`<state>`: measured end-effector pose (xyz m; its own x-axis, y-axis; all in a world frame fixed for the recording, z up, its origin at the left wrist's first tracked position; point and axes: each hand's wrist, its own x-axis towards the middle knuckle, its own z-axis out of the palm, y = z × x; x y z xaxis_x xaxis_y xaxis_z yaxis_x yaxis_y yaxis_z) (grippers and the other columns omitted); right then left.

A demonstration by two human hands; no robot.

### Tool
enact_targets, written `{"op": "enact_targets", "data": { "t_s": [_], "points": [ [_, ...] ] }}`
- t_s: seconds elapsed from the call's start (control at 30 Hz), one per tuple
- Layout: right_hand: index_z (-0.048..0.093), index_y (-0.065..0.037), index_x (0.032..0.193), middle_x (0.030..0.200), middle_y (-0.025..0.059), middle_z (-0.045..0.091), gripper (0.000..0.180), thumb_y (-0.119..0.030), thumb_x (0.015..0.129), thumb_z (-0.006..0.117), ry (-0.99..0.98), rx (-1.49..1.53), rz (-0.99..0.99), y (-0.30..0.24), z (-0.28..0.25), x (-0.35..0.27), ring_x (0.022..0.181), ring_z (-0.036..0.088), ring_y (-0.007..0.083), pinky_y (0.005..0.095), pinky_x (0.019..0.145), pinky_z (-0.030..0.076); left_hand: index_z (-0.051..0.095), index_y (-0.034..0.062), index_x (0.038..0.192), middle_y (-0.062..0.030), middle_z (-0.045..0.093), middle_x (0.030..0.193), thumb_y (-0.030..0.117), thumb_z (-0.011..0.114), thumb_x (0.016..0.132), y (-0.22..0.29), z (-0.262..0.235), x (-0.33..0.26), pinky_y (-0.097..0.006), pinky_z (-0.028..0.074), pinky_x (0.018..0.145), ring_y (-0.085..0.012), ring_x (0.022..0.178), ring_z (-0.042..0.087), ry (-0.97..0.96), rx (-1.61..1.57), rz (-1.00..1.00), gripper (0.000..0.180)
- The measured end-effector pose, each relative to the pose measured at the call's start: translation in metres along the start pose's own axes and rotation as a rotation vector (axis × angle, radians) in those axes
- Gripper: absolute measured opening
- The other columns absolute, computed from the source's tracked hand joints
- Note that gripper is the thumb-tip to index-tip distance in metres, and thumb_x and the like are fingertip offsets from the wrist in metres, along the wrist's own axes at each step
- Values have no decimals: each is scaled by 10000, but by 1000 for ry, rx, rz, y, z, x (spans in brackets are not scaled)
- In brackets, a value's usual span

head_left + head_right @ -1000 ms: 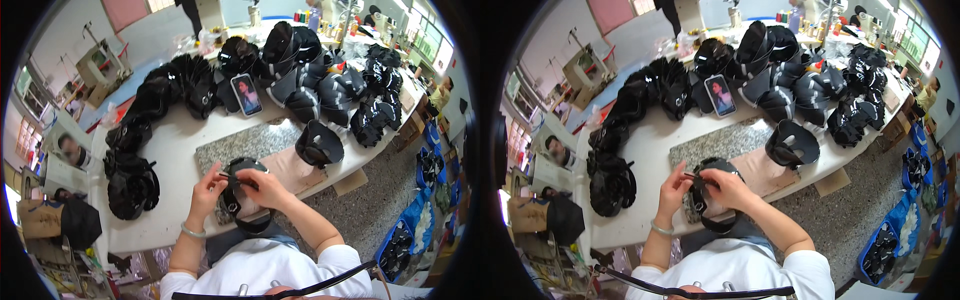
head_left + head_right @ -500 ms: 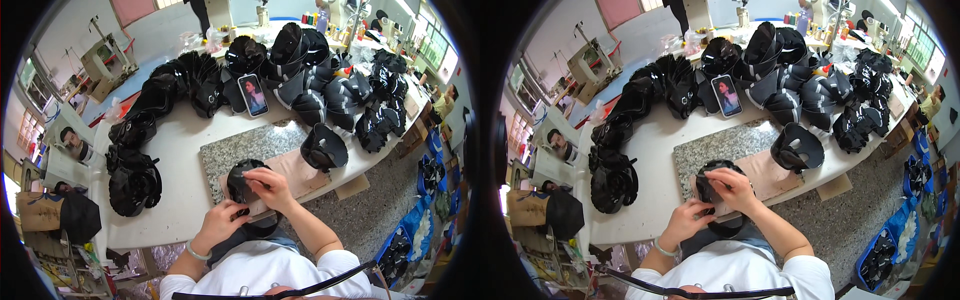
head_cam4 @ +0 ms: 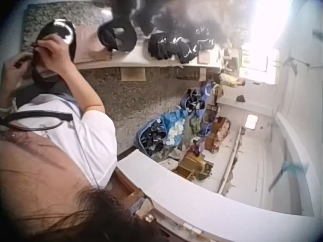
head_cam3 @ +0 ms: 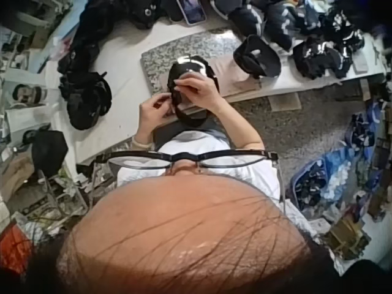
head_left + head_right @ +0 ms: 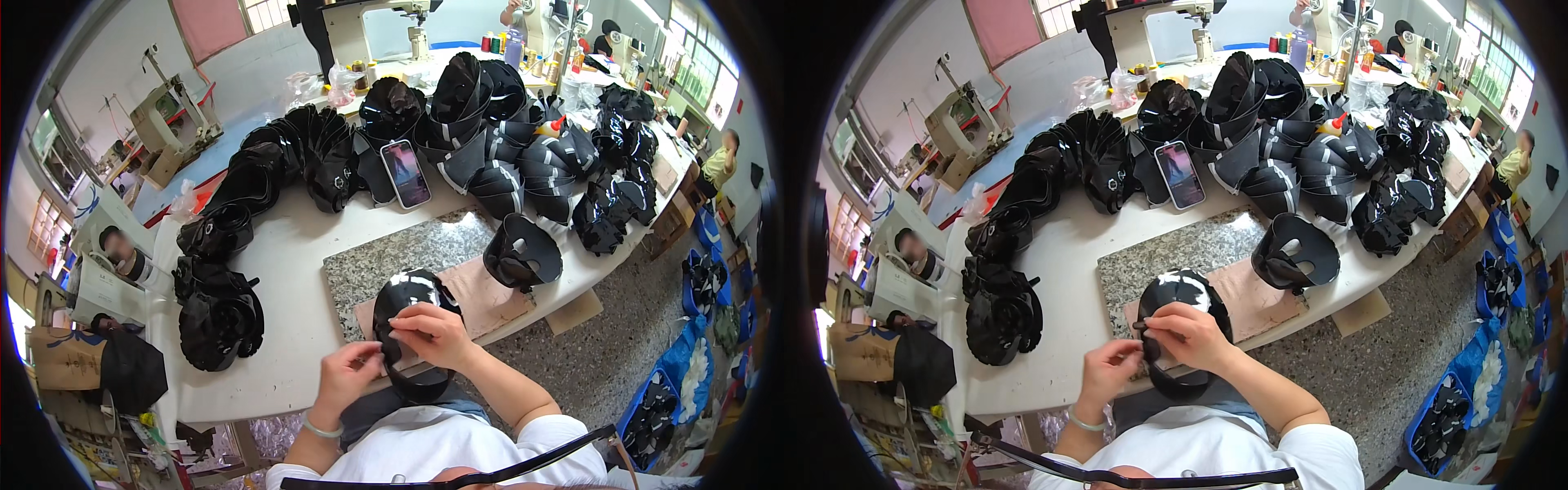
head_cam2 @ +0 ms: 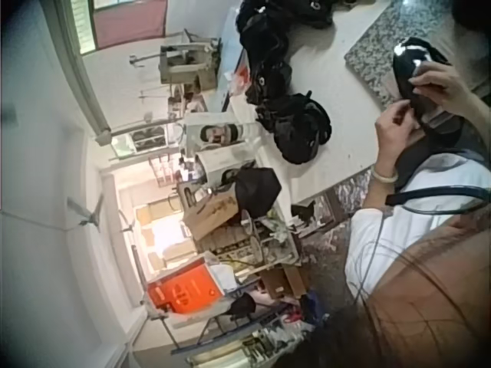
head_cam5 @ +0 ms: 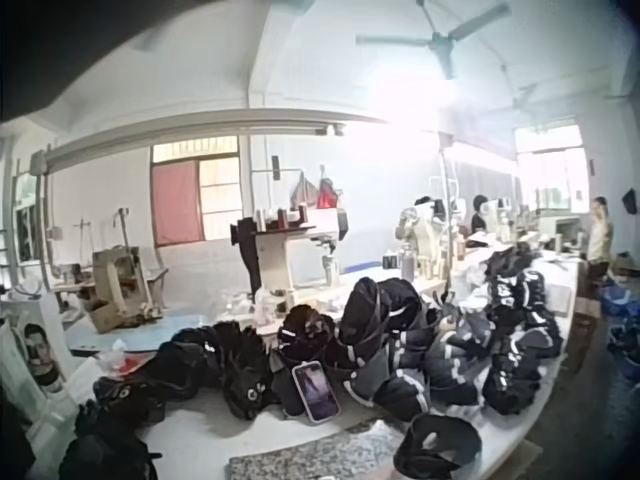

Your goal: The person attaches small buckle components to black helmet visor pieces by hand, assembling each piece before placing it on the table.

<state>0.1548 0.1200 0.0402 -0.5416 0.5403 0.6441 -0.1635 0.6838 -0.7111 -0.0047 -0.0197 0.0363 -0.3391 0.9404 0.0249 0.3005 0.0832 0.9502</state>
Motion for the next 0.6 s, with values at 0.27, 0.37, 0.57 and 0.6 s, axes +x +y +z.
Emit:
{"op": "enact_targets", "data": {
  "t_s": [0.27, 0.37, 0.57, 0.6],
  "points": [
    [695, -28, 986, 939, 110, 640, 206, -30, 783, 728, -188, -19, -75, -9, 10, -1, 829, 636, 285, 356, 717, 539, 640, -71, 1157, -123, 674, 1107, -50, 637, 847, -12, -18, 22, -253, 535, 843, -147, 971, 652, 45, -274, 147, 310],
    [702, -30, 969, 942, 109, 644, 190, -30, 780, 725, -171, -50, -33, 1, 14, -8, 824, 641, 279, 353, 708, 544, 646, -63, 1154, -111, 679, 1094, -45, 621, 871, -17, -14, 22, -243, 524, 853, -141, 964, 647, 15, -386, 79, 284],
    [699, -32, 936, 928, 101, 646, 178, -9, 760, 715, -155, -131, -36, 10, 18, -9, 795, 651, 273, 347, 679, 552, 653, -49, 1157, -93, 692, 1068, 7, 626, 916, -30, -7, 28, -225, 512, 844, -124, 948, 641, 27, -388, -10, 248],
    [696, -32, 935, 922, 100, 645, 180, -6, 758, 711, -145, -135, -61, 11, 18, -9, 789, 653, 273, 346, 668, 554, 653, -49, 1157, -93, 692, 1068, 7, 626, 916, -32, -7, 29, -225, 512, 844, -124, 948, 641, 27, -388, -9, 248]
  ]
}}
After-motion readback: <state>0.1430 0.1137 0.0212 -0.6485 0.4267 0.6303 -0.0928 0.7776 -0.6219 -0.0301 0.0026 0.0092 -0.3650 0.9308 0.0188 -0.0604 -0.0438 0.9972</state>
